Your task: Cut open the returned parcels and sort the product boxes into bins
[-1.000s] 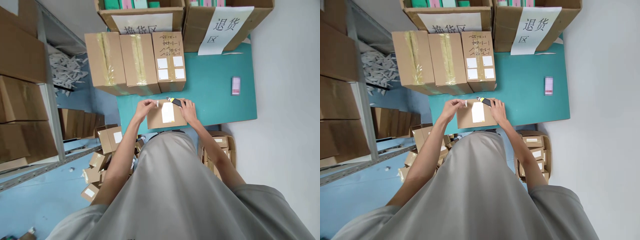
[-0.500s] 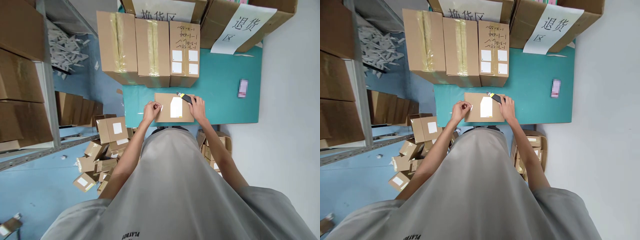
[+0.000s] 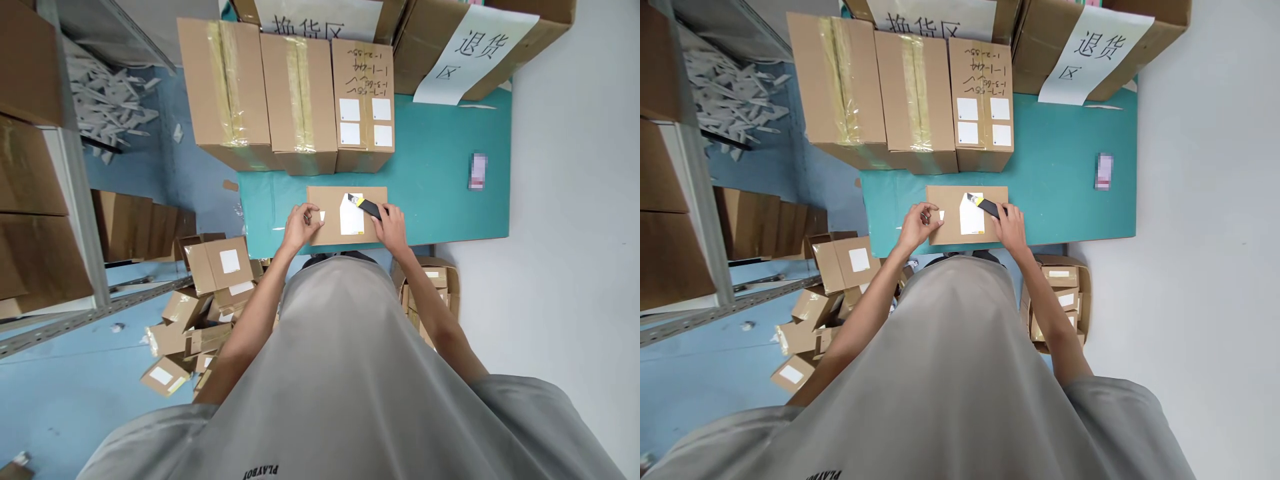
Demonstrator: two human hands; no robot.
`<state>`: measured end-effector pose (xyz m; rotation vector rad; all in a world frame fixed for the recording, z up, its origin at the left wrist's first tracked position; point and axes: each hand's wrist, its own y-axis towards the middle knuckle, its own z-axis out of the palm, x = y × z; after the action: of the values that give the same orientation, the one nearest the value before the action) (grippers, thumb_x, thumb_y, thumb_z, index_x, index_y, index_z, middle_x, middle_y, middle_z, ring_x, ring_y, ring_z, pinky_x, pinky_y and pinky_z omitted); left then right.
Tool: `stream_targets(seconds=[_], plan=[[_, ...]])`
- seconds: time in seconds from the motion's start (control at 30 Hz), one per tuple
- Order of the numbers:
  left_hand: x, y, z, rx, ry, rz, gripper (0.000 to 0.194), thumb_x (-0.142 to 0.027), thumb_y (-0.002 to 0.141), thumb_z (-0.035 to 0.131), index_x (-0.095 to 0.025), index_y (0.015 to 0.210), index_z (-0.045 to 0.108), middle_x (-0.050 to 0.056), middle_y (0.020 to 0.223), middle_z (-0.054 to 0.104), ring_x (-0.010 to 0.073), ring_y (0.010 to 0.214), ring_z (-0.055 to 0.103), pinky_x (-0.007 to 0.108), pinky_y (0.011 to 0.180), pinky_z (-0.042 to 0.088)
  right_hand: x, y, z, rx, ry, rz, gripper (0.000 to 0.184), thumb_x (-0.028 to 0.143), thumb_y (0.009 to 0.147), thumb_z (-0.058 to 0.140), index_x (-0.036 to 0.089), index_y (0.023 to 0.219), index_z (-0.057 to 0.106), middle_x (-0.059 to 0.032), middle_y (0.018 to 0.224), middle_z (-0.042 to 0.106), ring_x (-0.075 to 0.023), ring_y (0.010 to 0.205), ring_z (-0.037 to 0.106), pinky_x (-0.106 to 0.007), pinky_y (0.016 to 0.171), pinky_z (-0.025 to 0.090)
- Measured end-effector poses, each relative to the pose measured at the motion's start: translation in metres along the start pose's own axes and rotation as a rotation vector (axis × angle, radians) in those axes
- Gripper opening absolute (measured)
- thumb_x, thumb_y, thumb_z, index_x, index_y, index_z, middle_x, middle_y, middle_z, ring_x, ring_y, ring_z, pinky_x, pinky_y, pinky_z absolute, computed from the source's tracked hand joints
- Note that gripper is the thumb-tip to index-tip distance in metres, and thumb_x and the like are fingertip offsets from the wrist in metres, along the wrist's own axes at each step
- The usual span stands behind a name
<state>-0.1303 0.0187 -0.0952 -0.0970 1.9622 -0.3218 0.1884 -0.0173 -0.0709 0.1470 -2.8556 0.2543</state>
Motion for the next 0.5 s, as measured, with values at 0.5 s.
stream_targets(seconds=[0.5], plan=[[0.000, 0.042, 0.017, -0.170, -0.160, -0.350, 0.048, -0.028, 0.051, 0.092, -0.025, 0.076, 0.050, -0.007, 0.073, 0.044, 0.0152, 0.070, 0.042, 0.030, 0.068, 0.032, -0.091, -0.007, 0.055, -0.398, 0.258, 0.580, 0.059, 0.054, 0.112, 0.040, 0.010, 0.140, 0.067, -0.0275, 0.130, 0.067, -0.0374, 0.127, 0.062, -0.060, 0.116, 0.051]])
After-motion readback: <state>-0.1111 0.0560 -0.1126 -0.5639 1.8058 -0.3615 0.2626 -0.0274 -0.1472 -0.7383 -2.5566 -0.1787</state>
